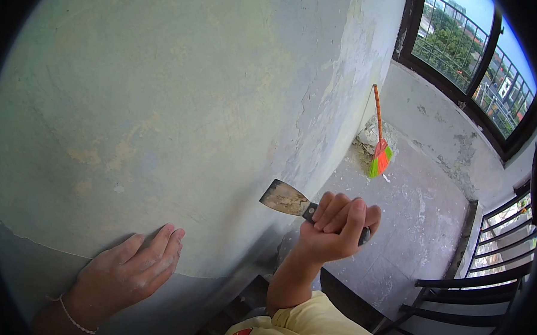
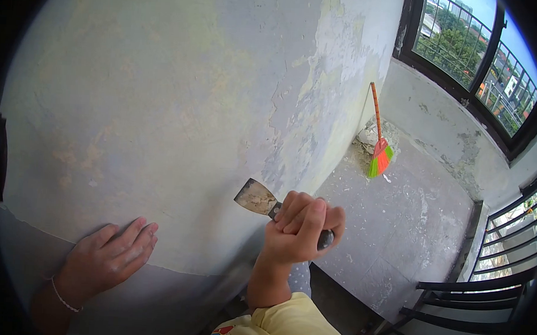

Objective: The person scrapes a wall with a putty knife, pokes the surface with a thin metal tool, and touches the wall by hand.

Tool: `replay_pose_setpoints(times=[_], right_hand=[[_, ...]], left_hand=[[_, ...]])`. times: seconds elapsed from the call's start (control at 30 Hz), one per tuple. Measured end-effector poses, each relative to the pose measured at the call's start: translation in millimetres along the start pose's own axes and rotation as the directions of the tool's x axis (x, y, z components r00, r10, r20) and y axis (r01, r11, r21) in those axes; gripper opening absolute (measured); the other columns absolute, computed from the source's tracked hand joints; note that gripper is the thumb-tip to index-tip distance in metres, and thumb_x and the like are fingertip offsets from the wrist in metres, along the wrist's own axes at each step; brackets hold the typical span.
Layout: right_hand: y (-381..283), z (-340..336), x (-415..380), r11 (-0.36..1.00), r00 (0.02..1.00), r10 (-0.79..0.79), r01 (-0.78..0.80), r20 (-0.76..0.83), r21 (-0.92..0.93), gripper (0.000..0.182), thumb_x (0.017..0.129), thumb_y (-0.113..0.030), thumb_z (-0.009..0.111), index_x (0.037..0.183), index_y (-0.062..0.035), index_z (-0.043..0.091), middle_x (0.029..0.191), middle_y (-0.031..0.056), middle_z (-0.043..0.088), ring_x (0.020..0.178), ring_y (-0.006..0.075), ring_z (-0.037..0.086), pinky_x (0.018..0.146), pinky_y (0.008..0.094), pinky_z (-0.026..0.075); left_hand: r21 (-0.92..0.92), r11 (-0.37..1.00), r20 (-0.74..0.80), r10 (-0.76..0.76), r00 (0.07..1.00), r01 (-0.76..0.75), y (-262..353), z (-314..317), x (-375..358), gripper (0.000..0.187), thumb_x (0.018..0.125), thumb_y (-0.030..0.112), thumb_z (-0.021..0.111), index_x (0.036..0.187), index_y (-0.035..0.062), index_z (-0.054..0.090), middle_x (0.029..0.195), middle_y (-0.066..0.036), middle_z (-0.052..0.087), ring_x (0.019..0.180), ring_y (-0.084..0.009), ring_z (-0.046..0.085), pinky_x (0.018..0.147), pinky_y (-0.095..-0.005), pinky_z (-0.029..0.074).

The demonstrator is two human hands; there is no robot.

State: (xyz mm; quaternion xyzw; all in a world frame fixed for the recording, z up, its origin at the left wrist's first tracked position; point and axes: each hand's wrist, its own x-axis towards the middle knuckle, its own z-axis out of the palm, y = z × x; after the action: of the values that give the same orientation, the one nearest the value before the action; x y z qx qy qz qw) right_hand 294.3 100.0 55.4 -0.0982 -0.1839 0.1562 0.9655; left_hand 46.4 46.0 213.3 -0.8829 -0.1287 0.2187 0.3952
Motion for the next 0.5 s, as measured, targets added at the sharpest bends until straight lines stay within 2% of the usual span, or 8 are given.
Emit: replay_pose_setpoints(times=[0.03, 0.1, 0.13, 0.23, 0.3, 0.33, 0.43, 0.5], right_hand=[[-10, 2, -1, 0.995, 0.998, -0.047, 0.043, 0.046, 0.094, 0.036, 0.096, 0.006, 0.044, 0.068, -0.0128, 0.032, 0.044, 0.0, 0.033, 0.033, 0.0068, 0.026, 0.034, 0.0254, 0.024], [10, 7, -10, 0.999, 0.999, 0.029, -0.028, 0.028, -0.031, 0.036, 0.097, 0.005, 0.045, 0.068, -0.0126, 0.032, 0.044, -0.0005, 0.032, 0.034, 0.0068, 0.026, 0.034, 0.0258, 0.023], [27, 6, -12, 0.986, 0.997, 0.079, -0.075, 0.023, -0.152, 0.037, 0.098, 0.004, 0.047, 0.069, -0.0125, 0.032, 0.045, -0.0009, 0.032, 0.034, 0.007, 0.027, 0.035, 0.0262, 0.023], [20, 2, 0, 0.979, 0.991, 0.132, -0.136, -0.035, -0.152, 0.036, 0.099, 0.003, 0.049, 0.07, -0.0127, 0.032, 0.045, -0.0019, 0.032, 0.035, 0.0062, 0.027, 0.036, 0.0261, 0.024], [-8, 5, 2, 0.999, 1.0, -0.022, 0.023, 0.02, -0.027, 0.036, 0.098, 0.002, 0.05, 0.07, -0.013, 0.032, 0.045, -0.0017, 0.032, 0.035, 0.0061, 0.027, 0.036, 0.0254, 0.024], [4, 6, 0, 1.0, 0.999, -0.018, 0.019, 0.026, -0.023, 0.036, 0.098, 0.002, 0.05, 0.07, -0.013, 0.032, 0.045, -0.0017, 0.032, 0.035, 0.0061, 0.027, 0.036, 0.0254, 0.024], [55, -11, -18, 0.897, 0.987, 0.156, -0.153, -0.028, -0.414, 0.037, 0.096, 0.001, 0.048, 0.067, -0.0154, 0.031, 0.044, -0.0024, 0.027, 0.034, 0.006, 0.024, 0.035, 0.0249, 0.022], [63, -36, -19, 0.905, 0.987, 0.151, -0.161, -0.057, -0.395, 0.038, 0.096, 0.001, 0.048, 0.067, -0.0153, 0.031, 0.044, -0.0022, 0.028, 0.034, 0.006, 0.024, 0.035, 0.025, 0.022]], left_hand=[[0.022, 1.0, -0.007, 0.009, 1.0, -0.009, 0, 2, 0, 0.025, 0.095, 0.02, 0.058, 0.114, 0.0098, 0.07, 0.132, -0.002, 0.065, 0.13, -0.0149, 0.054, 0.101, -0.029, 0.042], [0.026, 0.999, -0.008, 0.035, 0.999, -0.034, 4, 3, -2, 0.025, 0.095, 0.02, 0.058, 0.114, 0.0096, 0.07, 0.132, -0.002, 0.066, 0.13, -0.0155, 0.054, 0.101, -0.0291, 0.042], [-0.006, 1.0, 0.003, 0.002, 1.0, -0.002, 6, 2, -2, 0.022, 0.094, 0.018, 0.059, 0.112, 0.0113, 0.07, 0.131, 0.0, 0.066, 0.131, -0.0149, 0.054, 0.099, -0.0294, 0.044], [-0.035, 0.999, 0.002, -0.038, 0.999, 0.038, 8, 1, -2, 0.019, 0.094, 0.015, 0.06, 0.109, 0.013, 0.07, 0.131, 0.001, 0.066, 0.131, -0.0143, 0.054, 0.097, -0.0297, 0.046], [-0.027, 0.999, 0.001, -0.045, 0.999, 0.045, 6, 3, -3, 0.019, 0.094, 0.015, 0.06, 0.109, 0.0129, 0.07, 0.131, 0.001, 0.066, 0.131, -0.0144, 0.054, 0.097, -0.0296, 0.046], [-0.018, 0.999, -0.006, -0.039, 0.999, 0.039, 6, 4, -3, 0.019, 0.093, 0.015, 0.06, 0.109, 0.0127, 0.07, 0.131, 0.001, 0.066, 0.13, -0.0146, 0.054, 0.097, -0.0296, 0.046], [-0.032, 0.999, -0.005, -0.008, 1.0, 0.008, 8, 2, -7, 0.018, 0.094, 0.016, 0.06, 0.108, 0.0122, 0.071, 0.13, 0.001, 0.067, 0.13, -0.0147, 0.055, 0.097, -0.0295, 0.046], [0.01, 1.0, -0.022, -0.027, 0.999, 0.028, 4, 1, -6, 0.018, 0.094, 0.016, 0.059, 0.107, 0.0121, 0.071, 0.129, 0.0, 0.067, 0.129, -0.0147, 0.055, 0.097, -0.0293, 0.046]])
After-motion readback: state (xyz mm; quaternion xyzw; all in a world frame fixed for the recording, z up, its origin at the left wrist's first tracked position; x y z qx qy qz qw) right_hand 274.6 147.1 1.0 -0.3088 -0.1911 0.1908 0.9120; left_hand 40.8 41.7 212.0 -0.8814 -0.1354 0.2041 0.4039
